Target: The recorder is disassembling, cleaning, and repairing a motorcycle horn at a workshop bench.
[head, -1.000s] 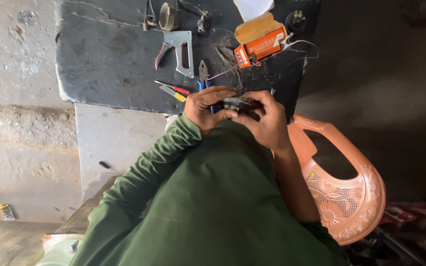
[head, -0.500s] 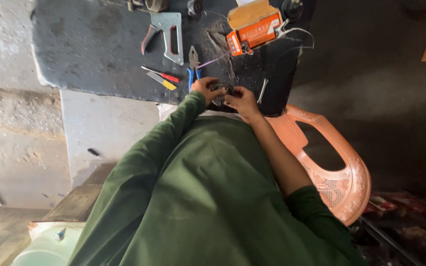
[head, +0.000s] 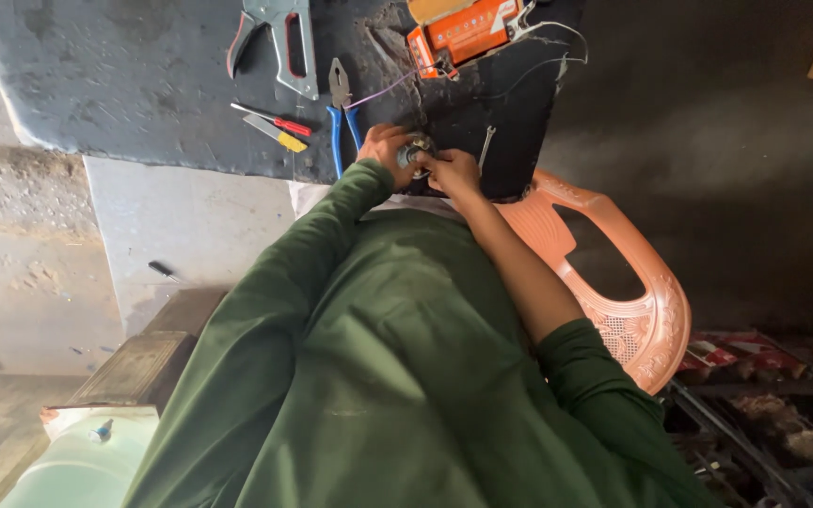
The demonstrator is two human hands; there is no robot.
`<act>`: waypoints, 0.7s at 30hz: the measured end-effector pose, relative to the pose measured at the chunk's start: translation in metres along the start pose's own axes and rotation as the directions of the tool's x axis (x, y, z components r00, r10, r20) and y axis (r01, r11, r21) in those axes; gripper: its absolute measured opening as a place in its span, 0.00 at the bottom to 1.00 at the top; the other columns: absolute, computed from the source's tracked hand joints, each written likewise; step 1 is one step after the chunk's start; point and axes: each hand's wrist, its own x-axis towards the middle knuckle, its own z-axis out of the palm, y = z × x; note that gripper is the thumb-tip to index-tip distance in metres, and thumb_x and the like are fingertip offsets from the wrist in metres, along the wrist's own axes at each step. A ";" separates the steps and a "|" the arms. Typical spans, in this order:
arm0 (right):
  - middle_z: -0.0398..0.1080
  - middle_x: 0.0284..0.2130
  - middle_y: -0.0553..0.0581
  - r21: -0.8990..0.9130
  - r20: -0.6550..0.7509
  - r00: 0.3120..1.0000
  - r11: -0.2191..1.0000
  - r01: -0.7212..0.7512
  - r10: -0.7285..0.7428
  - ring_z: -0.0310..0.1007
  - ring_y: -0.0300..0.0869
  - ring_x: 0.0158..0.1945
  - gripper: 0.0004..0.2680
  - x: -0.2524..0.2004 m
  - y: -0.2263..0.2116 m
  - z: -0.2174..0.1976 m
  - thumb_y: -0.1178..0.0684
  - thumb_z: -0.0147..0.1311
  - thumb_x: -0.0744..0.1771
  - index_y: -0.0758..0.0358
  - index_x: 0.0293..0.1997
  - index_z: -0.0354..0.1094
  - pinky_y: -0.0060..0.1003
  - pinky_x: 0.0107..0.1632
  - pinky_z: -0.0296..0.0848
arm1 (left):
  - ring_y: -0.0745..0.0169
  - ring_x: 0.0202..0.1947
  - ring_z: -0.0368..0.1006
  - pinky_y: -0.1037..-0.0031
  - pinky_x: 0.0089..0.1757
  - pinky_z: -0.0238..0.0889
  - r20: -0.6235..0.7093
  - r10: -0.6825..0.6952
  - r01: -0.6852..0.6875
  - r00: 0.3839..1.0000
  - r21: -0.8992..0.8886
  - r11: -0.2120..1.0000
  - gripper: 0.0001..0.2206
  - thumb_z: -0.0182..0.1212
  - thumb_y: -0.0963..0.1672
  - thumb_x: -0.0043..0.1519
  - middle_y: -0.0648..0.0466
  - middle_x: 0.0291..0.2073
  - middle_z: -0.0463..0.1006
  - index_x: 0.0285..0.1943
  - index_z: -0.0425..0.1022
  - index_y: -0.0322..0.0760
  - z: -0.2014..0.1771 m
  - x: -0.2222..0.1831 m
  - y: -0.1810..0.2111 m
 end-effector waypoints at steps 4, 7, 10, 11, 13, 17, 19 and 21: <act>0.75 0.25 0.58 -0.337 -0.135 0.990 0.937 -0.091 0.047 0.76 0.36 0.24 0.18 -0.029 -0.042 -0.010 0.41 0.70 0.63 0.74 0.33 0.75 0.27 0.27 0.76 | 0.44 0.60 0.66 0.58 0.59 0.63 0.081 -0.066 0.067 0.995 -0.010 0.998 0.20 0.72 0.46 0.50 0.49 0.56 0.77 0.53 0.82 0.47 -0.018 0.003 0.014; 0.75 0.23 0.58 -0.405 -0.087 0.995 0.911 -0.073 0.041 0.74 0.37 0.22 0.21 -0.019 -0.038 -0.022 0.39 0.71 0.63 0.75 0.34 0.75 0.29 0.25 0.73 | 0.47 0.58 0.65 0.56 0.53 0.63 0.168 -0.153 0.125 0.974 0.163 0.979 0.18 0.71 0.47 0.49 0.52 0.54 0.76 0.51 0.83 0.52 -0.043 0.014 0.043; 0.74 0.25 0.57 -0.196 -0.058 0.997 0.979 -0.053 0.042 0.73 0.38 0.22 0.16 0.003 -0.026 -0.036 0.44 0.70 0.62 0.71 0.36 0.72 0.31 0.24 0.75 | 0.49 0.57 0.64 0.53 0.50 0.63 0.313 -0.235 0.132 0.920 0.318 0.939 0.17 0.69 0.50 0.55 0.52 0.51 0.73 0.55 0.82 0.55 -0.049 0.017 0.051; 0.75 0.24 0.56 -0.107 -0.052 0.999 0.994 -0.010 0.004 0.74 0.38 0.21 0.14 0.013 -0.026 -0.044 0.46 0.68 0.62 0.69 0.35 0.73 0.32 0.24 0.76 | 0.49 0.57 0.63 0.53 0.49 0.63 0.348 -0.248 0.120 0.904 0.351 0.929 0.17 0.67 0.51 0.56 0.52 0.51 0.72 0.55 0.81 0.57 -0.050 0.019 0.051; 0.75 0.24 0.56 -0.014 -0.046 0.998 0.999 0.044 -0.045 0.75 0.39 0.21 0.11 0.031 -0.032 -0.059 0.48 0.66 0.63 0.67 0.35 0.73 0.32 0.25 0.76 | 0.48 0.57 0.62 0.53 0.49 0.63 0.373 -0.260 0.104 0.891 0.389 0.915 0.17 0.66 0.52 0.56 0.52 0.51 0.71 0.55 0.81 0.59 -0.053 0.024 0.052; 0.73 0.22 0.57 0.303 -0.185 0.982 0.953 0.012 0.046 0.73 0.42 0.19 0.10 0.059 -0.062 -0.077 0.51 0.65 0.64 0.68 0.32 0.69 0.35 0.22 0.75 | 0.48 0.58 0.65 0.54 0.50 0.66 0.477 -0.234 0.082 0.847 0.317 0.945 0.21 0.63 0.52 0.58 0.50 0.52 0.73 0.62 0.77 0.57 -0.048 0.028 0.026; 0.72 0.22 0.57 0.372 -0.206 0.970 0.927 -0.044 0.128 0.73 0.42 0.18 0.10 0.061 -0.072 -0.076 0.51 0.65 0.64 0.67 0.31 0.68 0.36 0.22 0.76 | 0.48 0.59 0.67 0.56 0.50 0.67 0.514 -0.187 0.061 0.837 0.253 0.966 0.23 0.63 0.52 0.58 0.49 0.52 0.74 0.64 0.77 0.55 -0.042 0.011 0.005; 0.71 0.21 0.57 0.367 -0.293 0.947 0.930 -0.018 0.134 0.71 0.41 0.17 0.12 0.061 -0.080 -0.076 0.50 0.66 0.64 0.68 0.30 0.67 0.35 0.20 0.73 | 0.43 0.50 0.74 0.59 0.48 0.68 0.327 -0.049 0.019 0.944 0.093 0.995 0.24 0.66 0.55 0.60 0.46 0.50 0.78 0.62 0.77 0.46 -0.039 -0.006 -0.012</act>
